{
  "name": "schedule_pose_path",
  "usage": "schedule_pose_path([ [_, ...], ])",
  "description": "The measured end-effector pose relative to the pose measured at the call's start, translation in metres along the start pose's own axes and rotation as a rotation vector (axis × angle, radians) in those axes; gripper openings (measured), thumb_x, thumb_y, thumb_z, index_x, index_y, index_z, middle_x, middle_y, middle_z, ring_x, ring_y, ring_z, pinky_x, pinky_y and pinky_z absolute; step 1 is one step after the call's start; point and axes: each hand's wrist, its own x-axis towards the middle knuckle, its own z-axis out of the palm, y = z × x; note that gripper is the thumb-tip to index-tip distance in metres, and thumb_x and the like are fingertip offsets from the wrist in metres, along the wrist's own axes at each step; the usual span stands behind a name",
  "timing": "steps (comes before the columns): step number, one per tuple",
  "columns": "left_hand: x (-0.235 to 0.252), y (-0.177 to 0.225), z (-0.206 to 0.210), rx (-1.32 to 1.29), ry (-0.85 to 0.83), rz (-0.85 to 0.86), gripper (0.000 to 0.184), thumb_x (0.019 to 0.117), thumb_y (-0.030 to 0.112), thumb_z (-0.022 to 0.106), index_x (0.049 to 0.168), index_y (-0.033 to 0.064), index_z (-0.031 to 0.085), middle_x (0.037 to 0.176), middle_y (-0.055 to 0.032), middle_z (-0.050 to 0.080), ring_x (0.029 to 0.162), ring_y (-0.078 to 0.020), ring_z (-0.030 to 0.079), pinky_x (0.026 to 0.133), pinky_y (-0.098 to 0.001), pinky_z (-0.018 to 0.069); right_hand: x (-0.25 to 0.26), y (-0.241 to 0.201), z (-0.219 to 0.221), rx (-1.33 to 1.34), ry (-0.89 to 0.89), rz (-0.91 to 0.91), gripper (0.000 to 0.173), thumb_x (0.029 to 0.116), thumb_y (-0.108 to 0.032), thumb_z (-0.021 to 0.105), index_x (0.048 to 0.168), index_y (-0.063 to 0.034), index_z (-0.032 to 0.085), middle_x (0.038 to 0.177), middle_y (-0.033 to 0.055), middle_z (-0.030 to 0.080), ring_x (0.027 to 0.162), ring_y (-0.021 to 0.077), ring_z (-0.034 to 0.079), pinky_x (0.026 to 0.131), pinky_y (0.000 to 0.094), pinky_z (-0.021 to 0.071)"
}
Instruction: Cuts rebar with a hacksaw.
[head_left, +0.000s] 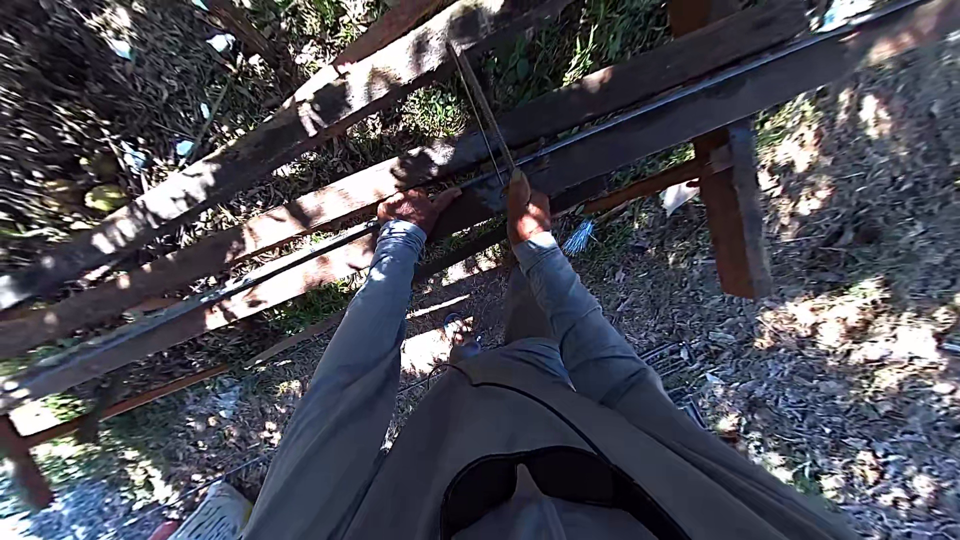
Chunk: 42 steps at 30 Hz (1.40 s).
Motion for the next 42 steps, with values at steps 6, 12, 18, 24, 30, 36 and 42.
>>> schedule_pose_path([
  [6, -0.002, 0.001, 0.000, 0.004, 0.008, 0.015, 0.107, 0.0781, 0.099, 0.018, 0.107, 0.0108, 0.072, 0.110, -0.0189, 0.074, 0.106, -0.0401, 0.071, 0.084, -0.0668, 0.0539, -0.106, 0.087, -0.035, -0.026, -0.047, -0.033, 0.078, 0.1044, -0.063, 0.016, 0.083, -0.0046, 0.062, 0.059, 0.0066, 0.052, 0.054, 0.0224, 0.055, 0.054, 0.0483, 0.0512],
  [12, -0.001, 0.002, -0.005, -0.005, -0.018, 0.007, 0.107, 0.0779, 0.099, 0.020, 0.113, 0.0119, 0.071, 0.112, -0.0192, 0.074, 0.109, -0.0400, 0.070, 0.088, -0.0660, 0.0530, -0.094, 0.050, -0.035, -0.119, -0.030, 0.019, 0.075, 0.1060, -0.054, 0.020, 0.082, 0.0004, 0.065, 0.064, 0.0118, 0.057, 0.062, 0.0272, 0.060, 0.062, 0.0529, 0.0516],
  [18, -0.002, 0.003, -0.004, 0.001, -0.013, -0.006, 0.106, 0.0774, 0.100, 0.019, 0.112, 0.0147, 0.072, 0.112, -0.0181, 0.074, 0.110, -0.0398, 0.070, 0.088, -0.0671, 0.0527, 0.005, 0.004, 0.008, 0.021, 0.072, -0.106, 0.068, 0.1082, -0.055, 0.026, 0.077, -0.0062, 0.062, 0.067, 0.0089, 0.057, 0.068, 0.0240, 0.060, 0.066, 0.0513, 0.0506],
  [24, -0.002, 0.003, -0.003, 0.023, 0.005, 0.017, 0.106, 0.0790, 0.099, 0.017, 0.110, 0.0129, 0.072, 0.110, -0.0187, 0.074, 0.107, -0.0400, 0.071, 0.085, -0.0667, 0.0531, 0.005, 0.007, 0.008, 0.050, 0.061, -0.096, 0.070, 0.1077, -0.058, 0.025, 0.075, -0.0077, 0.060, 0.064, 0.0078, 0.054, 0.064, 0.0235, 0.057, 0.063, 0.0511, 0.0485],
  [30, -0.001, 0.003, -0.004, 0.023, 0.008, 0.016, 0.107, 0.0786, 0.099, 0.017, 0.113, 0.0133, 0.072, 0.112, -0.0185, 0.074, 0.108, -0.0398, 0.071, 0.086, -0.0661, 0.0533, -0.049, 0.046, -0.008, 0.031, 0.011, -0.015, 0.071, 0.1076, -0.057, 0.026, 0.095, -0.0012, 0.068, 0.071, 0.0136, 0.061, 0.065, 0.0269, 0.062, 0.064, 0.0524, 0.0542],
  [36, 0.001, 0.002, -0.003, 0.009, 0.013, 0.017, 0.104, 0.0788, 0.099, 0.021, 0.108, 0.0122, 0.072, 0.108, -0.0181, 0.074, 0.105, -0.0391, 0.071, 0.084, -0.0660, 0.0540, -0.141, 0.099, -0.048, -0.014, -0.030, -0.022, 0.079, 0.1030, -0.067, 0.012, 0.077, -0.0074, 0.057, 0.057, 0.0025, 0.047, 0.051, 0.0181, 0.051, 0.050, 0.0441, 0.0478],
  [42, -0.002, 0.003, -0.008, 0.001, -0.004, 0.017, 0.102, 0.0812, 0.097, 0.023, 0.107, 0.0120, 0.073, 0.107, -0.0178, 0.075, 0.105, -0.0391, 0.072, 0.085, -0.0655, 0.0543, -0.019, 0.008, -0.006, -0.064, 0.041, -0.021, 0.067, 0.1092, -0.050, 0.029, 0.089, -0.0013, 0.070, 0.076, 0.0158, 0.066, 0.077, 0.0307, 0.066, 0.073, 0.0569, 0.0535],
])
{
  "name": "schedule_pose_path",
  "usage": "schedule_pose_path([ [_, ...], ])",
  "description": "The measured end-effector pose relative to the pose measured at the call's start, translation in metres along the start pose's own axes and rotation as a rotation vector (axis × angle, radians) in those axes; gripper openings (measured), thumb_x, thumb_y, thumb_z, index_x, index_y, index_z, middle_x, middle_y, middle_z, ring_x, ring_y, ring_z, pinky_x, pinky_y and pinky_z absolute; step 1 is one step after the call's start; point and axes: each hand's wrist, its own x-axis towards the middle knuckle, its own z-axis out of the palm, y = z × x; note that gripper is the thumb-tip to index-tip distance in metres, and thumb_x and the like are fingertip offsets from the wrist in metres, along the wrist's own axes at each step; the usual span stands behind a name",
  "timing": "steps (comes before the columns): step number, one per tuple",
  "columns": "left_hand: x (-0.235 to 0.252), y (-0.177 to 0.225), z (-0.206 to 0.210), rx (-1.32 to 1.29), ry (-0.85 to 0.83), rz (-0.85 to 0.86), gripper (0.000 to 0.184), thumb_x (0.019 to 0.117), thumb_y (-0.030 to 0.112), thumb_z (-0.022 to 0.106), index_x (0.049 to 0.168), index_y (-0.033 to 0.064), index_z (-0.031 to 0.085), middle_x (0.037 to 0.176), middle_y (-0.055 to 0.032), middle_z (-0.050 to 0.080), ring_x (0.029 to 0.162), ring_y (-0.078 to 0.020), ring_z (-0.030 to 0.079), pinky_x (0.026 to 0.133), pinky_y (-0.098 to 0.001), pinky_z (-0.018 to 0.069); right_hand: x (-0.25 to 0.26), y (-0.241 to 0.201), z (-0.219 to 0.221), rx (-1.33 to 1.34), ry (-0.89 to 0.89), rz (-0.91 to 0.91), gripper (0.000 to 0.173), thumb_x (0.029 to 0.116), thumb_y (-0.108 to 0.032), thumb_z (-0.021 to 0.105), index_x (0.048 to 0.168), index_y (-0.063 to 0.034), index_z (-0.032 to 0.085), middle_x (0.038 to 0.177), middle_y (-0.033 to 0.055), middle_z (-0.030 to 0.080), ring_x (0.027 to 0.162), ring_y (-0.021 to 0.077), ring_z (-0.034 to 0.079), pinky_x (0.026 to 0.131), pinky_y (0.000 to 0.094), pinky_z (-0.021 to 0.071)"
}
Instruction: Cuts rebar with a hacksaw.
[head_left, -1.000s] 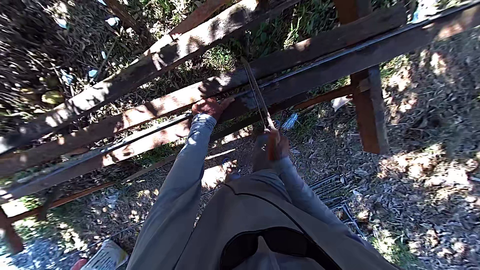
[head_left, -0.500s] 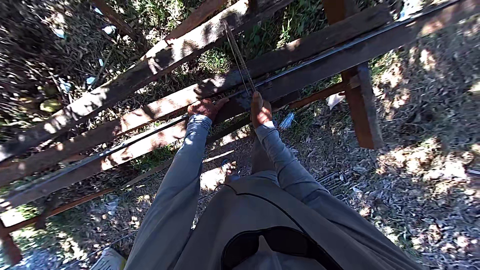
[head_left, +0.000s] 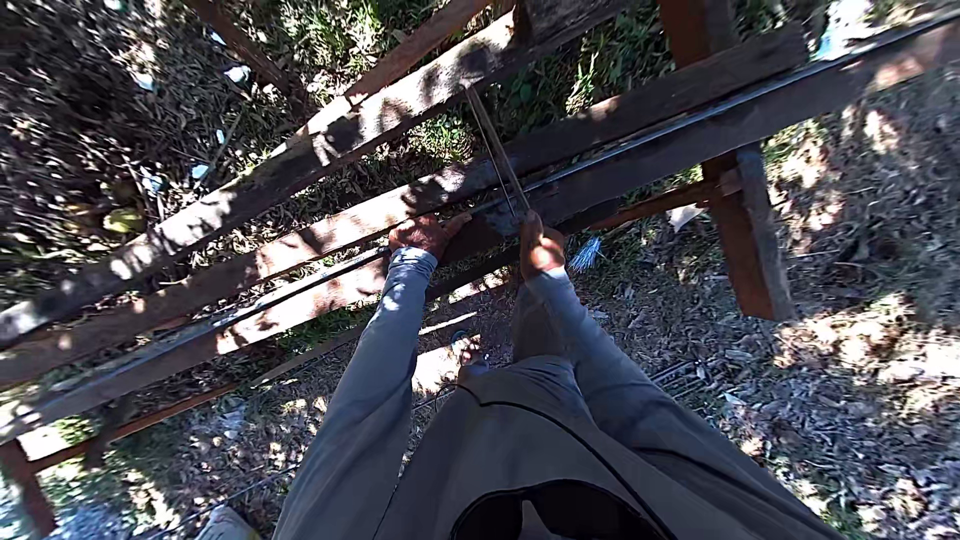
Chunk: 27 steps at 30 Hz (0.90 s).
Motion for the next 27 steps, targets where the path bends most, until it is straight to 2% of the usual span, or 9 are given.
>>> schedule_pose_path([
  [3, -0.001, 0.001, -0.002, 0.010, -0.002, -0.002, 0.102, 0.0814, 0.097, 0.021, 0.109, 0.0134, 0.073, 0.109, -0.0179, 0.075, 0.107, -0.0388, 0.071, 0.086, -0.0658, 0.0539, 0.017, -0.007, 0.008, 0.058, -0.004, -0.017, 0.073, 0.1070, -0.060, 0.024, 0.089, -0.0046, 0.068, 0.074, 0.0138, 0.062, 0.076, 0.0295, 0.063, 0.071, 0.0565, 0.0513],
  [5, -0.003, 0.001, -0.001, 0.012, -0.002, 0.001, 0.102, 0.0807, 0.097, 0.020, 0.108, 0.0141, 0.073, 0.108, -0.0180, 0.075, 0.106, -0.0387, 0.071, 0.085, -0.0659, 0.0543, -0.012, 0.012, -0.002, 0.062, -0.012, 0.009, 0.065, 0.1094, -0.052, 0.031, 0.097, -0.0017, 0.070, 0.076, 0.0160, 0.063, 0.073, 0.0303, 0.064, 0.069, 0.0563, 0.0536],
  [11, 0.001, 0.001, 0.005, 0.016, -0.002, -0.002, 0.106, 0.0778, 0.099, 0.018, 0.106, 0.0130, 0.073, 0.107, -0.0182, 0.075, 0.105, -0.0395, 0.072, 0.084, -0.0655, 0.0542, -0.125, 0.106, -0.038, 0.098, -0.048, 0.000, 0.083, 0.1013, -0.071, 0.014, 0.078, -0.0057, 0.059, 0.056, 0.0016, 0.046, 0.049, 0.0161, 0.050, 0.050, 0.0423, 0.0478],
  [13, 0.003, 0.000, 0.005, 0.026, -0.005, -0.009, 0.106, 0.0781, 0.099, 0.018, 0.107, 0.0135, 0.073, 0.107, -0.0174, 0.075, 0.105, -0.0386, 0.072, 0.085, -0.0655, 0.0541, -0.113, 0.080, -0.043, 0.009, -0.041, -0.019, 0.080, 0.1041, -0.065, 0.014, 0.077, -0.0052, 0.059, 0.056, 0.0041, 0.049, 0.051, 0.0185, 0.053, 0.050, 0.0441, 0.0482],
  [16, 0.002, 0.002, 0.000, 0.026, -0.025, -0.008, 0.104, 0.0804, 0.097, 0.020, 0.109, 0.0127, 0.073, 0.110, -0.0178, 0.075, 0.108, -0.0390, 0.071, 0.087, -0.0658, 0.0537, -0.039, 0.013, -0.021, -0.025, -0.036, 0.044, 0.060, 0.1096, -0.041, 0.034, 0.093, 0.0045, 0.070, 0.076, 0.0188, 0.066, 0.075, 0.0319, 0.066, 0.073, 0.0559, 0.0544],
  [20, 0.001, 0.001, 0.002, 0.021, -0.007, -0.014, 0.105, 0.0794, 0.098, 0.019, 0.109, 0.0119, 0.072, 0.111, -0.0175, 0.075, 0.108, -0.0385, 0.071, 0.087, -0.0653, 0.0535, 0.023, -0.013, 0.006, 0.088, -0.055, 0.031, 0.074, 0.1058, -0.063, 0.025, 0.082, -0.0052, 0.064, 0.070, 0.0128, 0.058, 0.069, 0.0293, 0.061, 0.066, 0.0562, 0.0505],
  [22, -0.001, 0.002, 0.002, 0.002, 0.016, -0.005, 0.106, 0.0780, 0.099, 0.020, 0.106, 0.0124, 0.073, 0.108, -0.0171, 0.075, 0.106, -0.0379, 0.071, 0.085, -0.0647, 0.0543, -0.005, 0.004, -0.005, 0.103, -0.063, 0.031, 0.071, 0.1075, -0.061, 0.027, 0.096, -0.0033, 0.068, 0.076, 0.0151, 0.061, 0.073, 0.0298, 0.063, 0.068, 0.0560, 0.0535],
  [24, 0.005, 0.003, -0.004, -0.017, 0.028, -0.002, 0.106, 0.0770, 0.100, 0.020, 0.105, 0.0130, 0.073, 0.107, -0.0169, 0.075, 0.106, -0.0376, 0.072, 0.085, -0.0647, 0.0549, -0.041, 0.041, -0.014, 0.061, -0.051, 0.010, 0.067, 0.1053, -0.053, 0.027, 0.092, -0.0012, 0.068, 0.070, 0.0111, 0.061, 0.066, 0.0249, 0.062, 0.065, 0.0508, 0.0546],
  [27, 0.002, 0.004, 0.000, -0.032, 0.002, 0.008, 0.103, 0.0811, 0.097, 0.024, 0.111, 0.0109, 0.072, 0.111, -0.0197, 0.074, 0.109, -0.0405, 0.070, 0.088, -0.0667, 0.0528, -0.105, 0.097, -0.032, 0.018, -0.051, -0.025, 0.084, 0.1035, -0.065, 0.011, 0.084, -0.0026, 0.064, 0.061, 0.0072, 0.054, 0.055, 0.0222, 0.057, 0.056, 0.0483, 0.0526],
])
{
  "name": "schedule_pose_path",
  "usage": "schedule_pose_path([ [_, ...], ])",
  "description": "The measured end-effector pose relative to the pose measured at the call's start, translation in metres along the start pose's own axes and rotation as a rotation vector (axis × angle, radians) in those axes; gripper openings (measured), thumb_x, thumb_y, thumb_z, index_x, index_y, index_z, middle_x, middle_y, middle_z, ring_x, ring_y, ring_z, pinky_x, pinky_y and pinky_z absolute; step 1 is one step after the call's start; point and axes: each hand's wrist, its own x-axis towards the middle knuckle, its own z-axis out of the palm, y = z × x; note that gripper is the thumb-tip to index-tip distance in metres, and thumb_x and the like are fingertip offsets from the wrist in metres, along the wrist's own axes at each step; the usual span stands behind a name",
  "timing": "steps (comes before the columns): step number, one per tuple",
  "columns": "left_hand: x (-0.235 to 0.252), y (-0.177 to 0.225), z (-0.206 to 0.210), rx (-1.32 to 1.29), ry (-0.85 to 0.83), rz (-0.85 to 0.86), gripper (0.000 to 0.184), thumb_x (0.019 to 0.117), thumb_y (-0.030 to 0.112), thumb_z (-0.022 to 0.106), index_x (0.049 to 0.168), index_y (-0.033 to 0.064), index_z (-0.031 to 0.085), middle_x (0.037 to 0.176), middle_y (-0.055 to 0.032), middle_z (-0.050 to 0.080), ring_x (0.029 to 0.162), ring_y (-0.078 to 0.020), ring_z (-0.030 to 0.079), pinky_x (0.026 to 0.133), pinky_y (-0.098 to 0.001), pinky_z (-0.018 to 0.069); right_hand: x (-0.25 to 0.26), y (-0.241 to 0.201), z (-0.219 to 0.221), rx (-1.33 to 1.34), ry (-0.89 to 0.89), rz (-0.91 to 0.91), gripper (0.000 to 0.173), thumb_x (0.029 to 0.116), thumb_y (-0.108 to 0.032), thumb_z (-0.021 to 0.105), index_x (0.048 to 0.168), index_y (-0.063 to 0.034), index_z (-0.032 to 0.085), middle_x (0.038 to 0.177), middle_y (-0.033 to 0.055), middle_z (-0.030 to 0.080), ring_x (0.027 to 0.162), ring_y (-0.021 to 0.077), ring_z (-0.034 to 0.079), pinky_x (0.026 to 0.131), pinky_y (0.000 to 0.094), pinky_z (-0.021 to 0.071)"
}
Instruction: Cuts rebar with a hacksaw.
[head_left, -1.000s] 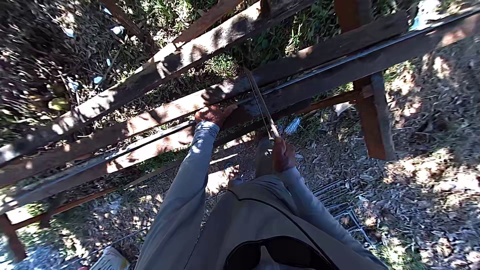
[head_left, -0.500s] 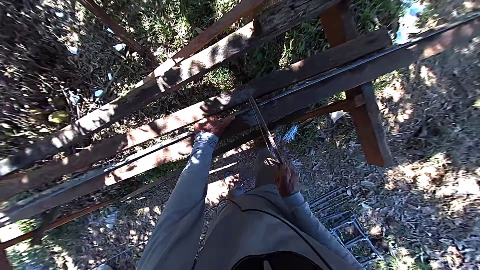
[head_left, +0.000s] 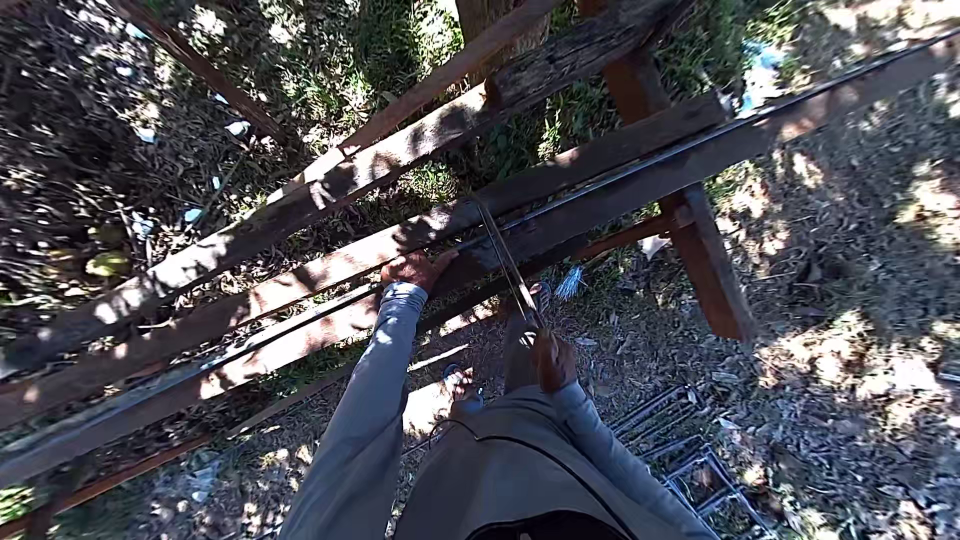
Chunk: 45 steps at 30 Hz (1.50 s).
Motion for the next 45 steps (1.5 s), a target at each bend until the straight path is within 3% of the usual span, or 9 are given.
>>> schedule_pose_path([
  [3, 0.004, 0.000, 0.005, 0.022, 0.026, -0.002, 0.098, 0.0834, 0.094, 0.027, 0.110, 0.0115, 0.072, 0.108, -0.0204, 0.074, 0.104, -0.0424, 0.070, 0.085, -0.0675, 0.0527, 0.000, -0.020, -0.009, -0.061, 0.025, 0.011, 0.084, 0.1030, -0.067, 0.010, 0.075, -0.0059, 0.060, 0.058, 0.0074, 0.053, 0.054, 0.0234, 0.057, 0.054, 0.0486, 0.0506],
  [9, 0.005, 0.002, -0.004, 0.033, -0.024, -0.002, 0.099, 0.0823, 0.096, 0.025, 0.113, 0.0154, 0.073, 0.114, -0.0177, 0.074, 0.112, -0.0398, 0.069, 0.090, -0.0672, 0.0514, 0.128, -0.125, 0.021, 0.029, -0.037, 0.123, 0.054, 0.1110, -0.039, 0.036, 0.110, 0.0020, 0.072, 0.104, 0.0235, 0.072, 0.108, 0.0352, 0.067, 0.099, 0.0543, 0.0509],
  [20, -0.002, 0.003, -0.013, 0.015, -0.022, -0.017, 0.101, 0.0812, 0.096, 0.030, 0.120, 0.0130, 0.072, 0.122, -0.0197, 0.072, 0.118, -0.0402, 0.067, 0.095, -0.0665, 0.0507, -0.008, -0.017, -0.010, -0.027, -0.023, 0.044, 0.086, 0.1026, -0.067, 0.011, 0.086, -0.0034, 0.068, 0.064, 0.0084, 0.059, 0.060, 0.0232, 0.062, 0.060, 0.0493, 0.0549],
  [26, -0.001, -0.002, 0.001, 0.019, -0.005, -0.033, 0.103, 0.0800, 0.097, 0.026, 0.112, 0.0118, 0.073, 0.114, -0.0194, 0.074, 0.112, -0.0407, 0.069, 0.089, -0.0673, 0.0527, 0.104, -0.111, 0.018, -0.008, -0.041, 0.155, 0.058, 0.1105, -0.044, 0.035, 0.105, 0.0006, 0.072, 0.094, 0.0228, 0.071, 0.095, 0.0365, 0.069, 0.087, 0.0584, 0.0536],
  [28, -0.002, -0.003, 0.000, 0.030, -0.012, -0.030, 0.104, 0.0798, 0.098, 0.024, 0.114, 0.0127, 0.073, 0.114, -0.0191, 0.074, 0.111, -0.0406, 0.070, 0.089, -0.0671, 0.0526, 0.122, -0.112, 0.027, 0.020, -0.060, 0.150, 0.071, 0.1071, -0.061, 0.027, 0.103, -0.0045, 0.070, 0.094, 0.0215, 0.069, 0.094, 0.0380, 0.067, 0.084, 0.0626, 0.0528],
  [32, -0.006, 0.001, -0.009, 0.032, -0.017, -0.006, 0.104, 0.0821, 0.096, 0.024, 0.117, 0.0102, 0.070, 0.115, -0.0215, 0.073, 0.112, -0.0414, 0.069, 0.089, -0.0669, 0.0523, 0.075, -0.063, 0.017, -0.027, 0.031, -0.014, 0.057, 0.1081, -0.040, 0.034, 0.101, 0.0025, 0.072, 0.081, 0.0179, 0.068, 0.077, 0.0315, 0.068, 0.074, 0.0546, 0.0558],
  [37, -0.005, 0.000, -0.004, 0.029, -0.019, -0.007, 0.105, 0.0807, 0.097, 0.023, 0.111, 0.0092, 0.072, 0.111, -0.0211, 0.074, 0.109, -0.0415, 0.070, 0.088, -0.0665, 0.0529, -0.017, -0.004, -0.011, 0.003, 0.000, 0.034, 0.084, 0.1036, -0.064, 0.013, 0.083, -0.0016, 0.065, 0.060, 0.0073, 0.055, 0.055, 0.0214, 0.057, 0.055, 0.0473, 0.0520],
  [42, -0.003, 0.001, -0.006, 0.035, -0.006, -0.013, 0.103, 0.0825, 0.095, 0.025, 0.114, 0.0094, 0.072, 0.113, -0.0207, 0.074, 0.111, -0.0411, 0.070, 0.089, -0.0656, 0.0532, 0.078, -0.093, 0.006, -0.016, -0.009, 0.073, 0.054, 0.1096, -0.035, 0.039, 0.101, 0.0066, 0.072, 0.087, 0.0243, 0.070, 0.088, 0.0367, 0.069, 0.084, 0.0575, 0.0547],
  [45, -0.008, -0.001, -0.008, 0.024, 0.006, -0.021, 0.104, 0.0819, 0.096, 0.025, 0.115, 0.0093, 0.072, 0.114, -0.0211, 0.073, 0.111, -0.0411, 0.069, 0.089, -0.0662, 0.0525, 0.125, -0.108, 0.031, 0.068, -0.001, 0.055, 0.071, 0.1078, -0.059, 0.027, 0.093, -0.0032, 0.069, 0.080, 0.0180, 0.065, 0.081, 0.0337, 0.066, 0.074, 0.0594, 0.0530],
])
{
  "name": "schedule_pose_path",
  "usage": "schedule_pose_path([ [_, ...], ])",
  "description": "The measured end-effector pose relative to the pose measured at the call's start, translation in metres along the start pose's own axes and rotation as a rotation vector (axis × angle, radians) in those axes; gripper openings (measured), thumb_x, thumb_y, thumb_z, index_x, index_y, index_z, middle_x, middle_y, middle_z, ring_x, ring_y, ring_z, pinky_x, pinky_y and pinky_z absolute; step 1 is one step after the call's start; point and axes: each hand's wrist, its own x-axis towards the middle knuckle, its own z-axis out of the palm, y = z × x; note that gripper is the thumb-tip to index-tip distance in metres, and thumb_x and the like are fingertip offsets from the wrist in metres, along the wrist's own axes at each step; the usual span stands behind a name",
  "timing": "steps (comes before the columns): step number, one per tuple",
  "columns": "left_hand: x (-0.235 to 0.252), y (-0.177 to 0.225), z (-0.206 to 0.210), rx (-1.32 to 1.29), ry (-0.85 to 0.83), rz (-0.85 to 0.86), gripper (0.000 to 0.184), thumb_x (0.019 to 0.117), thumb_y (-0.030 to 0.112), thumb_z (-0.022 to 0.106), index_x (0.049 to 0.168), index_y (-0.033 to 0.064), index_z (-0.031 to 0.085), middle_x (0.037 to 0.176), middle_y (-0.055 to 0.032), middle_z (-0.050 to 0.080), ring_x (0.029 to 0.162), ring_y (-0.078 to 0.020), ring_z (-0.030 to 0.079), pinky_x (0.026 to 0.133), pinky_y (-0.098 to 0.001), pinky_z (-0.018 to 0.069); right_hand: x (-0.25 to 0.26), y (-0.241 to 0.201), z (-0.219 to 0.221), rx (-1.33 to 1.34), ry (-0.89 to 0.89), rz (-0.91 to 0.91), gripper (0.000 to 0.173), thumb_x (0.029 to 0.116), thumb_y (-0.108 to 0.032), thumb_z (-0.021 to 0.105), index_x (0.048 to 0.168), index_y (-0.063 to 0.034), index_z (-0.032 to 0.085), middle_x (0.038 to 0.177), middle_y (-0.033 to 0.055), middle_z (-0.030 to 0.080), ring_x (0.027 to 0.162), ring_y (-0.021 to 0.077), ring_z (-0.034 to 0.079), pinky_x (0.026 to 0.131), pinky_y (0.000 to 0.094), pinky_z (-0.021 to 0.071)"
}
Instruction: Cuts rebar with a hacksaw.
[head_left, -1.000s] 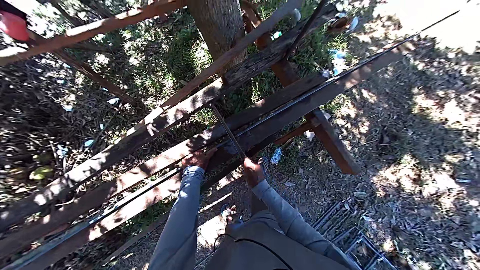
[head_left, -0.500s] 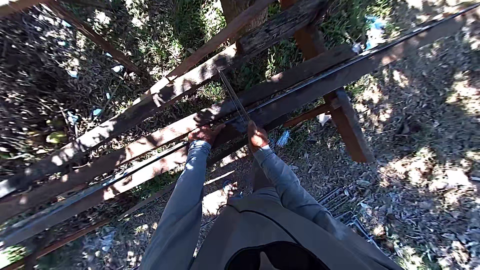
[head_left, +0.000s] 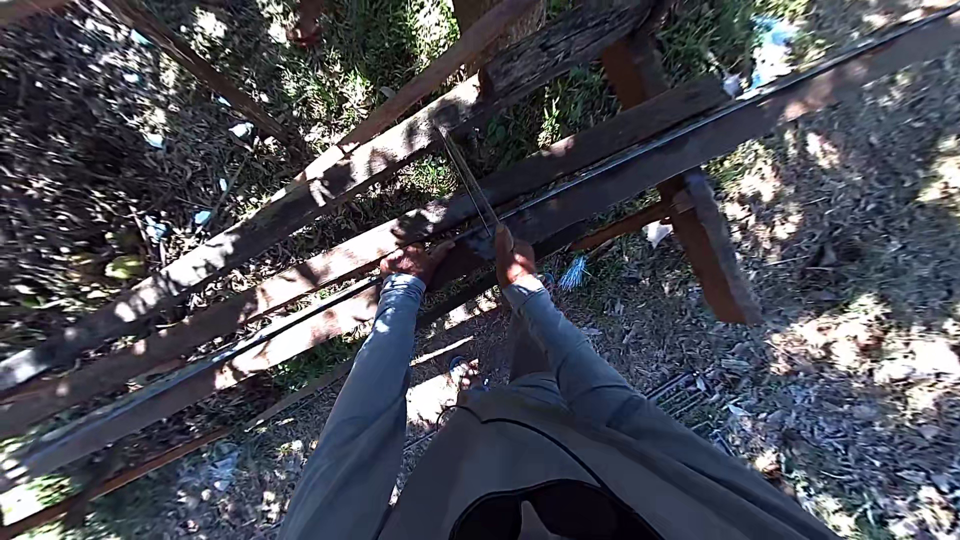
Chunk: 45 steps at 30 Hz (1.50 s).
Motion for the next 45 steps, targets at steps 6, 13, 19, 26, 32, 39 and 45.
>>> schedule_pose_path([
  [6, 0.002, 0.001, -0.006, 0.007, -0.026, -0.002, 0.104, 0.0816, 0.096, 0.024, 0.114, 0.0102, 0.072, 0.114, -0.0207, 0.073, 0.111, -0.0415, 0.069, 0.089, -0.0661, 0.0532, -0.093, 0.081, -0.032, -0.115, -0.014, -0.043, 0.073, 0.1060, -0.052, 0.020, 0.102, 0.0013, 0.070, 0.077, 0.0145, 0.067, 0.074, 0.0282, 0.067, 0.072, 0.0531, 0.0565],
  [13, 0.006, -0.002, 0.001, -0.006, -0.010, -0.015, 0.106, 0.0771, 0.100, 0.024, 0.110, 0.0109, 0.073, 0.112, -0.0194, 0.074, 0.109, -0.0404, 0.070, 0.087, -0.0657, 0.0545, -0.085, 0.030, -0.045, -0.143, -0.013, 0.023, 0.065, 0.1078, -0.045, 0.027, 0.092, 0.0028, 0.069, 0.072, 0.0153, 0.063, 0.070, 0.0283, 0.064, 0.068, 0.0524, 0.0542],
  [19, 0.002, 0.001, 0.003, 0.010, -0.031, 0.007, 0.104, 0.0810, 0.097, 0.023, 0.112, 0.0107, 0.072, 0.113, -0.0189, 0.074, 0.109, -0.0400, 0.070, 0.088, -0.0659, 0.0539, -0.012, 0.007, -0.006, -0.025, -0.010, 0.038, 0.068, 0.1090, -0.055, 0.030, 0.102, -0.0009, 0.071, 0.090, 0.0224, 0.068, 0.090, 0.0374, 0.067, 0.083, 0.0611, 0.0524],
  [26, -0.001, 0.002, -0.002, -0.015, -0.032, -0.006, 0.103, 0.0810, 0.097, 0.025, 0.111, 0.0102, 0.072, 0.112, -0.0192, 0.074, 0.110, -0.0388, 0.070, 0.089, -0.0655, 0.0535, -0.132, 0.108, -0.053, -0.054, 0.007, -0.037, 0.081, 0.1036, -0.065, 0.015, 0.082, -0.0047, 0.064, 0.058, 0.0054, 0.053, 0.052, 0.0205, 0.055, 0.052, 0.0475, 0.0508],
  [32, 0.006, 0.001, 0.003, -0.014, -0.018, -0.020, 0.103, 0.0795, 0.098, 0.025, 0.109, 0.0112, 0.073, 0.111, -0.0183, 0.074, 0.110, -0.0391, 0.070, 0.088, -0.0656, 0.0539, -0.042, 0.010, -0.028, -0.090, -0.026, 0.067, 0.061, 0.1099, -0.042, 0.035, 0.093, 0.0049, 0.071, 0.083, 0.0228, 0.068, 0.084, 0.0364, 0.068, 0.080, 0.0591, 0.0531],
  [39, 0.002, 0.001, 0.004, -0.048, -0.031, -0.009, 0.101, 0.0783, 0.099, 0.026, 0.110, 0.0151, 0.074, 0.111, -0.0167, 0.075, 0.109, -0.0386, 0.070, 0.089, -0.0666, 0.0534, -0.003, -0.001, -0.006, -0.062, -0.007, 0.015, 0.071, 0.1076, -0.058, 0.028, 0.094, -0.0041, 0.072, 0.087, 0.0192, 0.069, 0.091, 0.0357, 0.068, 0.083, 0.0606, 0.0524],
  [45, 0.000, -0.001, -0.010, -0.076, -0.071, 0.005, 0.104, 0.0804, 0.097, 0.025, 0.121, 0.0128, 0.071, 0.122, -0.0167, 0.072, 0.117, -0.0372, 0.068, 0.095, -0.0645, 0.0519, 0.000, -0.009, -0.004, -0.020, 0.035, -0.024, 0.069, 0.1090, -0.053, 0.030, 0.096, -0.0005, 0.073, 0.088, 0.0209, 0.070, 0.092, 0.0350, 0.068, 0.085, 0.0598, 0.0520],
])
